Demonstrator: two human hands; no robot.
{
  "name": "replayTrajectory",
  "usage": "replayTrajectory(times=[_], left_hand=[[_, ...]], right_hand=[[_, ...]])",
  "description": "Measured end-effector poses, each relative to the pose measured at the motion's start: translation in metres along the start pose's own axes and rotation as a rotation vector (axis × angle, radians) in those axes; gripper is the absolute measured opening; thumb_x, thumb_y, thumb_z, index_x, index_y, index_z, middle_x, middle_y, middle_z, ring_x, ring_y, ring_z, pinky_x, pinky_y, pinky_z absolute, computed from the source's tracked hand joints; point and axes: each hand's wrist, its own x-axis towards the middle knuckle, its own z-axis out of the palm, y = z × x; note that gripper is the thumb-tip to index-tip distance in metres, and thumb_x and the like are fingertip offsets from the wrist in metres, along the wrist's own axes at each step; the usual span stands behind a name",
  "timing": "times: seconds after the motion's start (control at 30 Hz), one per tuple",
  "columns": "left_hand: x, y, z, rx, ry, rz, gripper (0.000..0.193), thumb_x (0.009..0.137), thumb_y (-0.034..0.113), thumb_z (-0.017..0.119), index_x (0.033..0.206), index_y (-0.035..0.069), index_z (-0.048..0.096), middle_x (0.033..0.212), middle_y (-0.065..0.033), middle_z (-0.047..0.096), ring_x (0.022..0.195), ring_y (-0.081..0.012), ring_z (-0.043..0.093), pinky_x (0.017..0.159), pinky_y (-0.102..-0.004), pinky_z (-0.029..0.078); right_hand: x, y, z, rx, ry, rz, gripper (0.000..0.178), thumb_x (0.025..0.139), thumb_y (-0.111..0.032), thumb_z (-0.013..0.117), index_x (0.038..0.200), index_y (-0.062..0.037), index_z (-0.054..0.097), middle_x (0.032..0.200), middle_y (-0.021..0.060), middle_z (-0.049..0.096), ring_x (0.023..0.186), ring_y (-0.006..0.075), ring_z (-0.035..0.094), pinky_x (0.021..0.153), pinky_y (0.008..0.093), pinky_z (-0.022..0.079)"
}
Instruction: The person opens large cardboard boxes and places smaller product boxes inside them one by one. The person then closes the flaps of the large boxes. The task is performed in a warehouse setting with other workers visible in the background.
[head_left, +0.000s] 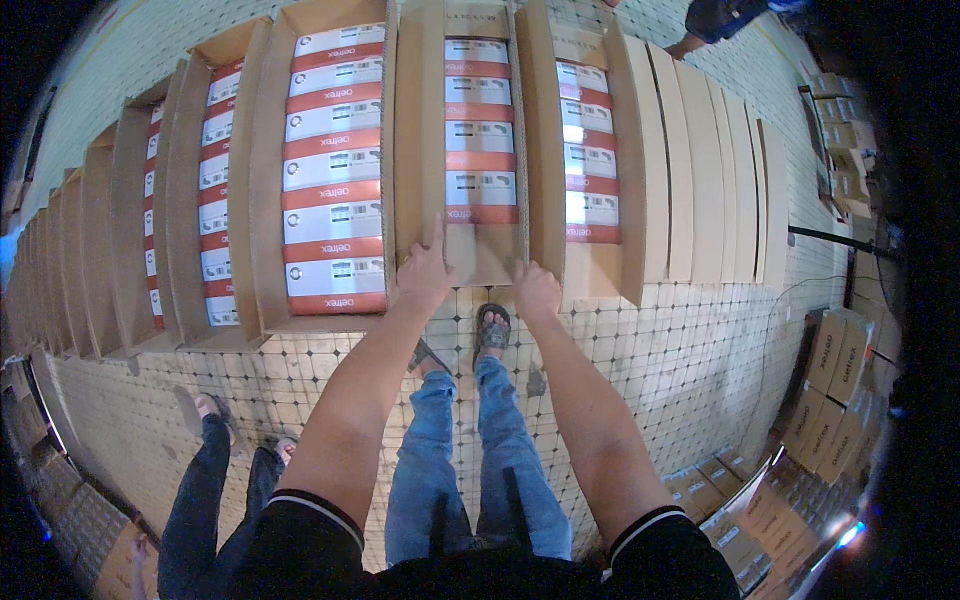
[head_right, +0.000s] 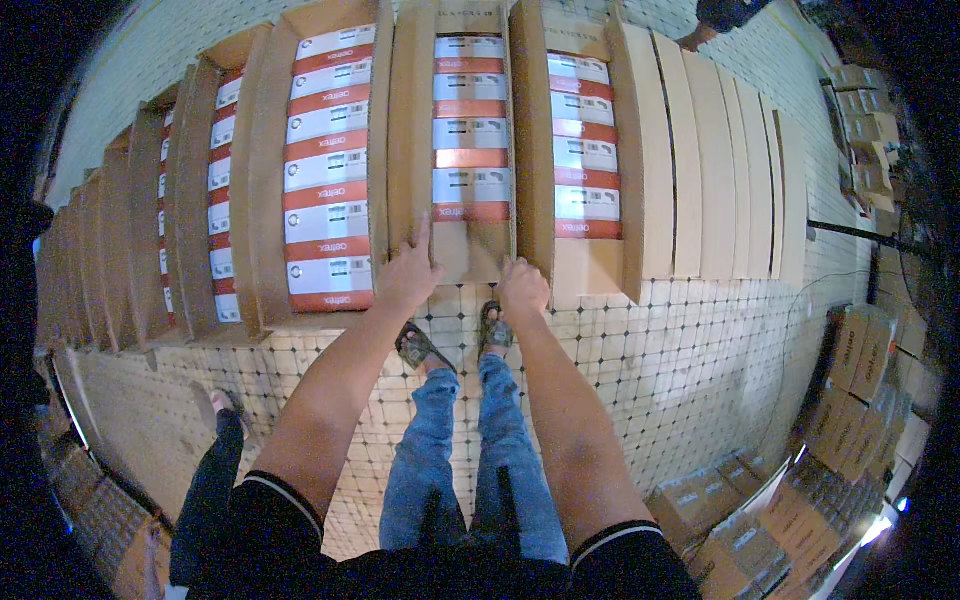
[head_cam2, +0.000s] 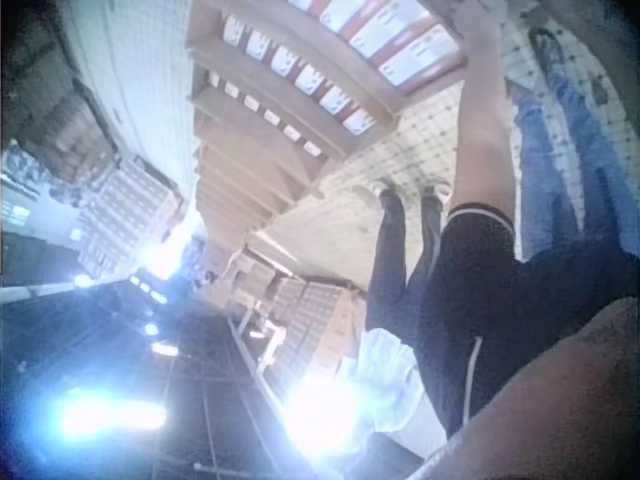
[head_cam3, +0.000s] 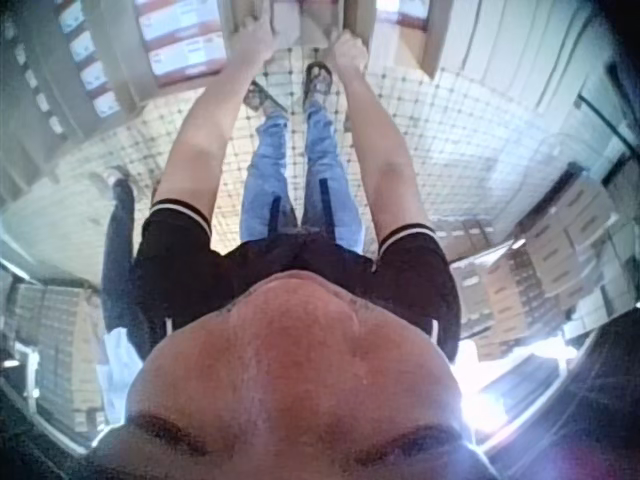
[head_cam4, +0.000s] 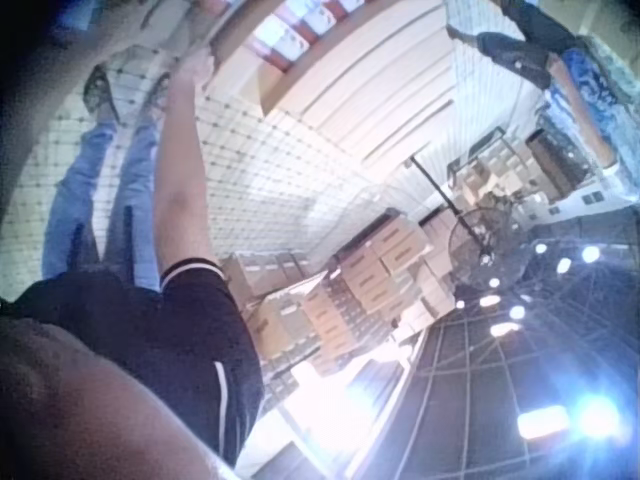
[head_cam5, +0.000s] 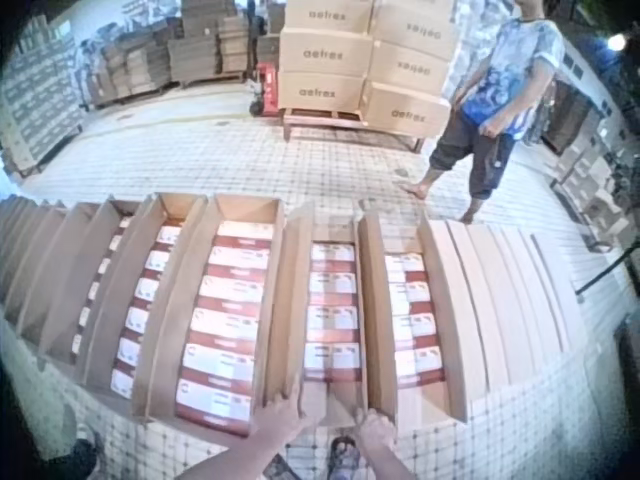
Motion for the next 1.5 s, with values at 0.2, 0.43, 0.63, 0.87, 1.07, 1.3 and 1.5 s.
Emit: replayTrajectory(times=[0.2,0.43,0.63,0.87,1.07,1.3,1.5], left_hand=[[-0.030,-0.034,-0.001,-0.084,0.041,-0.036,0.080,0.088,0.008,0.050,0.155,0.013,0.006,0.078,-0.0278,0.066,0.074,-0.0451,0.066,0.070,-0.0543,0.054],[-0.078,-0.040,0.009,0.029,-0.237,-0.061,0.079,0.081,0.003,0.056,0.152,0.012,0.022,0.082,-0.0252,0.068,0.080,-0.0397,0.069,0.064,-0.0499,0.055],[-0.032,-0.036,-0.020,0.332,0.575,0.226,0.069,0.084,0.013,0.058,0.148,0.018,0.034,0.107,-0.0220,0.059,0.093,-0.0375,0.065,0.073,-0.0483,0.053],[0.024,-0.036,-0.008,-0.214,0.343,-0.184,0.058,0.088,0.018,0.058,0.143,0.014,0.040,0.106,-0.0231,0.059,0.089,-0.0433,0.062,0.077,-0.0525,0.051],[0.020,-0.054,-0.009,-0.264,0.419,-0.067,0.050,0.091,0.020,0.055,0.139,0.010,0.045,0.097,-0.0256,0.062,0.088,-0.0432,0.063,0.076,-0.0521,0.050],[0.022,-0.051,-0.010,-0.236,0.355,-0.108,0.051,0.093,0.025,0.053,0.141,0.015,0.044,0.105,-0.0203,0.062,0.090,-0.0395,0.064,0.077,-0.0504,0.052],[0.021,-0.049,-0.013,-0.246,0.358,-0.137,0.051,0.092,0.025,0.054,0.142,0.017,0.044,0.105,-0.0197,0.062,0.092,-0.0392,0.064,0.079,-0.0506,0.052]], right_hand=[[-0.006,0.040,0.018,-0.202,-0.037,-0.293,0.020,0.098,-0.017,0.046,0.108,-0.0053,0.059,0.092,0.0180,0.065,0.080,0.0379,0.068,0.067,0.0433,0.057],[-0.078,0.030,0.010,0.148,-0.028,-0.016,0.037,0.095,-0.029,0.054,0.123,-0.0041,0.056,0.108,0.0229,0.061,0.094,0.0404,0.063,0.080,0.0461,0.053],[-0.081,-0.037,0.020,0.314,0.257,-0.422,0.050,0.095,-0.035,0.054,0.135,-0.0055,0.048,0.122,0.0210,0.054,0.112,0.0384,0.055,0.093,0.0461,0.047],[0.001,-0.076,0.049,-0.094,-0.163,-0.393,0.061,0.092,-0.049,0.054,0.134,-0.0044,0.048,0.125,0.0217,0.049,0.117,0.0363,0.051,0.097,0.0475,0.044],[-0.012,-0.064,0.014,0.009,-0.086,-0.448,0.062,0.088,-0.060,0.053,0.111,-0.0036,0.062,0.110,0.0188,0.057,0.108,0.0337,0.055,0.095,0.0457,0.043],[-0.141,-0.019,0.024,0.199,-0.027,-0.401,0.024,0.086,-0.029,0.066,0.092,-0.0059,0.064,0.092,0.0145,0.059,0.094,0.0345,0.058,0.080,0.0428,0.048],[-0.098,-0.022,0.003,0.418,0.412,-0.327,0.022,0.082,-0.013,0.068,0.102,-0.0058,0.061,0.096,0.0146,0.059,0.086,0.0356,0.058,0.076,0.0469,0.047]])
